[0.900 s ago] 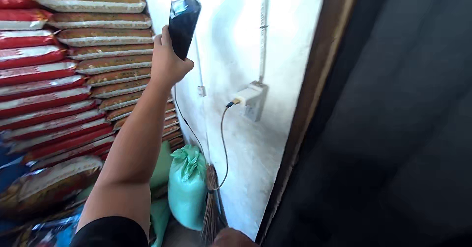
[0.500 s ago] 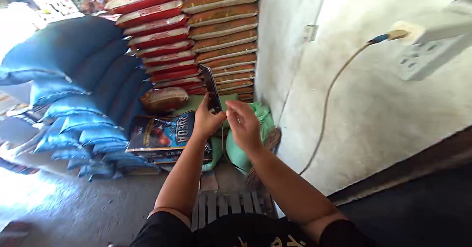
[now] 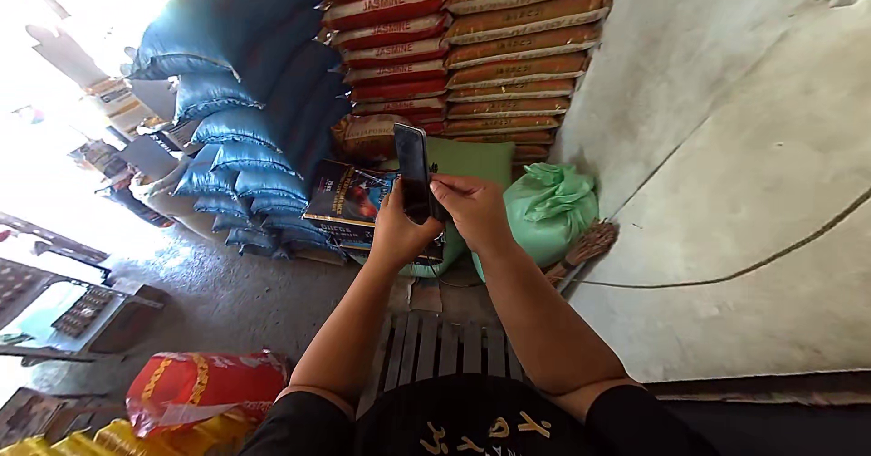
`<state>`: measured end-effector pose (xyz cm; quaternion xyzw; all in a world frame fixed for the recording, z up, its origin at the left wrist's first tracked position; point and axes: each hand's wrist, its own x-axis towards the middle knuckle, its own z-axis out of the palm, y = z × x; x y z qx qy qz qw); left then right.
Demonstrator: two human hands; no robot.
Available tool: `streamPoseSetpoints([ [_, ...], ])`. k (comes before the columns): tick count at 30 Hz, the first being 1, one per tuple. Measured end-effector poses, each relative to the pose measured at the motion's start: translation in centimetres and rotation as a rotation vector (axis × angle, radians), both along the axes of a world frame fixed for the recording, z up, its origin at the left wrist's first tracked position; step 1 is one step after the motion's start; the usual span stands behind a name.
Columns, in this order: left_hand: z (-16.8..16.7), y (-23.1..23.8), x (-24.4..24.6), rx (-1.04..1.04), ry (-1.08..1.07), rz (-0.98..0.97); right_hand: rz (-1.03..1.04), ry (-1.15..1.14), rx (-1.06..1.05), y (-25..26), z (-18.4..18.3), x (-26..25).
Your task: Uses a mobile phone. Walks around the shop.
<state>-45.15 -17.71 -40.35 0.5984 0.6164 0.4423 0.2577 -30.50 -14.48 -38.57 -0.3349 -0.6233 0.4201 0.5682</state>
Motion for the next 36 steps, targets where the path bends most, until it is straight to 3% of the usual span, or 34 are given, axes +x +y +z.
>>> streamPoseSetpoints([
  [9, -0.6, -2.4, -2.3, -0.055, 0.094, 0.133, 0.043, 0.003, 0.075, -0.6, -1.9, -3.2],
  [21, 0.1, -3.6, 1.7, -0.044, 0.183, 0.339, 0.163, 0.019, 0.077, 0.6, -2.0, -0.7],
  [26, -0.4, -4.5, 3.4, -0.005, 0.210, 0.371, 0.321, 0.378, -0.125, -0.9, -4.8, -1.8],
  [29, -0.6, -5.2, 3.7, -0.086, 0.237, 0.306, 0.287, 0.536, -0.216, -1.9, -5.9, -2.7],
  [32, -1.5, -5.9, 3.5, -0.014, 0.147, 0.277, 0.283, 0.566, -0.294, -1.6, -6.4, -2.2],
  [36, -1.6, -5.9, 3.0, 0.030, -0.184, 0.135, 0.348, 0.660, -0.381, -1.1, -6.4, -0.8],
])
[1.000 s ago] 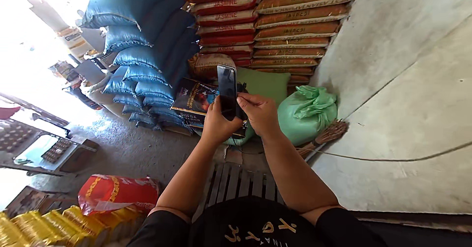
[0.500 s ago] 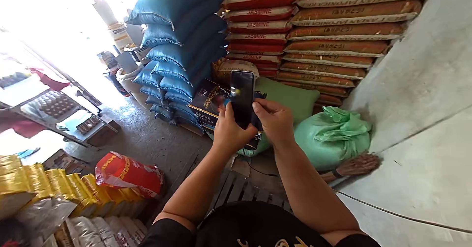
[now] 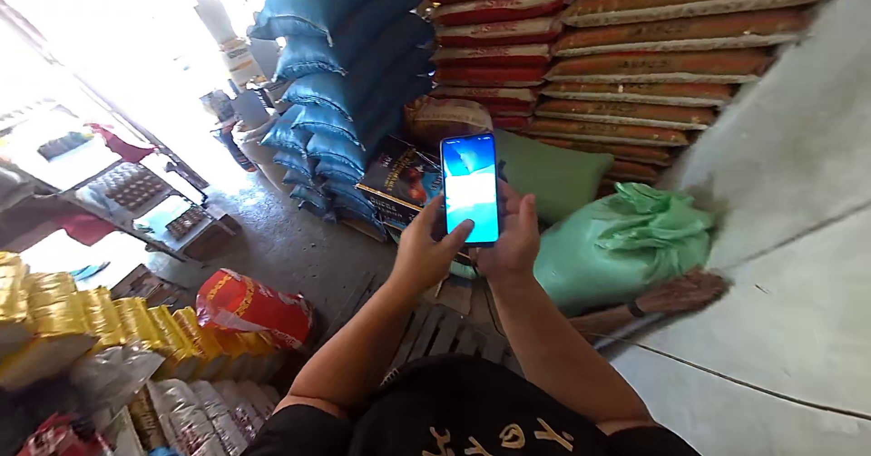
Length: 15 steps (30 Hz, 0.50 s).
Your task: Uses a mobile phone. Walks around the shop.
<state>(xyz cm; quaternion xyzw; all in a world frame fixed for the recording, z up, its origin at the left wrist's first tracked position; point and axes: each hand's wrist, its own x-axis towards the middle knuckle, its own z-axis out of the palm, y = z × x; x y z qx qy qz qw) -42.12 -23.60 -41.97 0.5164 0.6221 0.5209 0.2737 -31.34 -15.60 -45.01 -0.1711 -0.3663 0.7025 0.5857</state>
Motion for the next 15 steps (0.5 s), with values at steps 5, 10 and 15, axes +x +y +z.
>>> streamPoseSetpoints([
  [5, -0.4, -0.1, 0.6, -0.027, -0.261, -0.146, 0.003, 0.093, 0.041, -0.6, -1.1, 1.5],
  [10, -1.4, 0.3, 1.5, 0.023, -0.248, -0.161, -0.014, 0.076, 0.114, -1.2, -1.6, 2.7],
  [15, -1.6, 1.1, 1.8, 0.078, -0.120, -0.076, -0.051, -0.007, 0.087, -2.1, -1.8, 3.5],
])
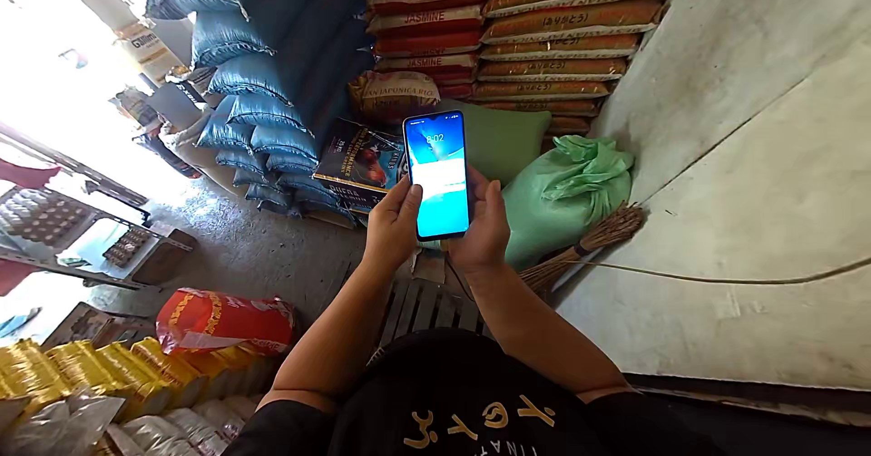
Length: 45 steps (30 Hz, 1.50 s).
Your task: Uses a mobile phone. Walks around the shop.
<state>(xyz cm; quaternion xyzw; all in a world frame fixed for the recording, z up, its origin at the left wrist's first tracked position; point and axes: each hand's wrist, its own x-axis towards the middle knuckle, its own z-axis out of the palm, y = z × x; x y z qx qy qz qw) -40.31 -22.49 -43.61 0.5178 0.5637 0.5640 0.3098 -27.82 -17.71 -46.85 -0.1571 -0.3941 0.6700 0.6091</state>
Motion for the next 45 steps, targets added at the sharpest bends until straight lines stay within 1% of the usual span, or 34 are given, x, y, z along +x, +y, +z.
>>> streamPoseSetpoints([
  [3, 0.3, 0.3, 0.3, -0.020, -0.074, -0.011, -0.002, 0.000, -0.039, -0.4, -0.2, 0.2],
  [6, 0.0, 0.5, 0.3, -0.041, -0.128, -0.090, -0.035, -0.006, -0.058, -0.3, -0.3, 0.6],
  [10, -0.2, 0.7, 0.2, -0.082, -0.185, -0.178, -0.076, -0.043, -0.017, 0.0, -0.2, 1.1],
  [12, -0.1, 0.7, -0.1, -0.119, -0.224, -0.261, -0.091, -0.038, -0.001, 0.1, -0.1, 1.1],
  [14, 0.2, 0.6, -0.6, -0.132, -0.225, -0.352, -0.113, -0.030, 0.023, 0.3, -0.1, 1.2],
  [17, 0.3, 0.7, -1.2, -0.151, -0.153, -0.440, -0.139, -0.013, 0.093, 0.6, -0.1, 1.1],
  [18, 0.2, 0.7, -1.4, -0.150, -0.158, -0.468, -0.138, -0.009, 0.113, 0.7, -0.1, 1.1],
  [20, 0.0, 0.6, -1.2, -0.126, -0.242, -0.519, -0.148, 0.013, 0.124, 0.8, -0.2, 0.9],
  [24, 0.0, 0.3, -0.6, -0.085, -0.478, -0.568, -0.144, 0.042, 0.148, 1.3, -0.6, 0.3],
  [27, -0.2, 0.4, -0.8, -0.051, -0.567, -0.581, -0.060, 0.012, 0.196, 1.6, -0.9, 0.5],
  [29, -0.4, 0.6, -1.1, -0.028, -0.606, -0.585, 0.015, -0.075, 0.223, 1.6, -0.8, 0.9],
  [31, -0.4, 0.6, -1.2, -0.014, -0.594, -0.555, 0.086, -0.150, 0.263, 1.6, -0.8, 1.3],
  [34, -0.3, 0.6, -1.0, -0.002, -0.545, -0.474, 0.125, -0.216, 0.282, 1.7, -0.6, 1.5],
  [37, -0.6, 0.7, -0.8, 0.011, -0.515, -0.414, 0.155, -0.191, 0.269, 1.7, -0.8, 1.4],
  [43, -0.5, 1.0, -0.5, -0.006, -0.484, -0.344, 0.151, -0.126, 0.257, 1.7, -1.3, 1.0],
  [45, -0.6, 1.0, -0.6, -0.015, -0.479, -0.347, 0.157, -0.119, 0.247, 1.7, -1.4, 0.9],
])
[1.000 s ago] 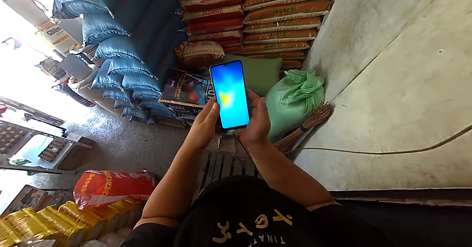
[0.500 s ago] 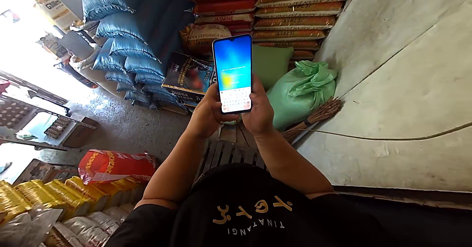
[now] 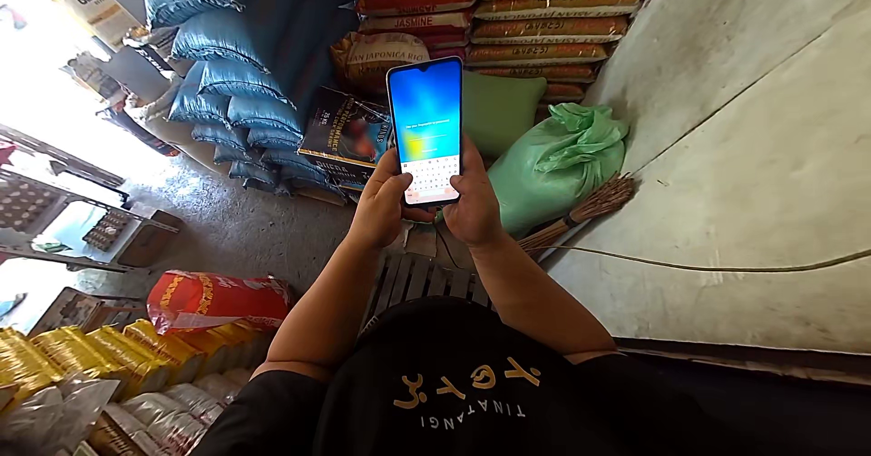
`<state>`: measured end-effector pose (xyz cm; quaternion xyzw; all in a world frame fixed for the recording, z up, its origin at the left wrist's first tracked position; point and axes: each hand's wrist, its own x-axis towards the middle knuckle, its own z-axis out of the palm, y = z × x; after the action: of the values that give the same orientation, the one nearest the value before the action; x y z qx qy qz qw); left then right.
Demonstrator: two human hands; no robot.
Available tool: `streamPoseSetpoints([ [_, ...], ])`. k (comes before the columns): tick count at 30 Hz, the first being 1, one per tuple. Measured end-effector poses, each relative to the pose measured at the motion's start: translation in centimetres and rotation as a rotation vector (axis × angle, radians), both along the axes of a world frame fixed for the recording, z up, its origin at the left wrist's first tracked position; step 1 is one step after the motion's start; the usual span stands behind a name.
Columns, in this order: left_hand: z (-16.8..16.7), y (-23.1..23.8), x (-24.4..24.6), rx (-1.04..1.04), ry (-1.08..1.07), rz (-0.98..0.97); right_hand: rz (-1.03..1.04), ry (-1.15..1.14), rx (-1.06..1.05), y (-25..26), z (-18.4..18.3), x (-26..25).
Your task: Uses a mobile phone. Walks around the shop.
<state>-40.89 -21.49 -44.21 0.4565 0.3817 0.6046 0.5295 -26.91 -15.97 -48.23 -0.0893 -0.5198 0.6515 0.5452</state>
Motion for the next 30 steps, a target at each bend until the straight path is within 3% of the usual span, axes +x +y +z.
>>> streamPoseSetpoints([
  [23, -0.5, -0.4, -0.1, 0.065, 0.012, -0.084, -0.041, 0.022, -0.017, -0.1, 0.0, -0.1],
  [30, -0.1, -0.4, 0.9, -0.013, 0.042, 0.062, -0.025, 0.033, 0.003, -0.3, -0.3, -0.2],
])
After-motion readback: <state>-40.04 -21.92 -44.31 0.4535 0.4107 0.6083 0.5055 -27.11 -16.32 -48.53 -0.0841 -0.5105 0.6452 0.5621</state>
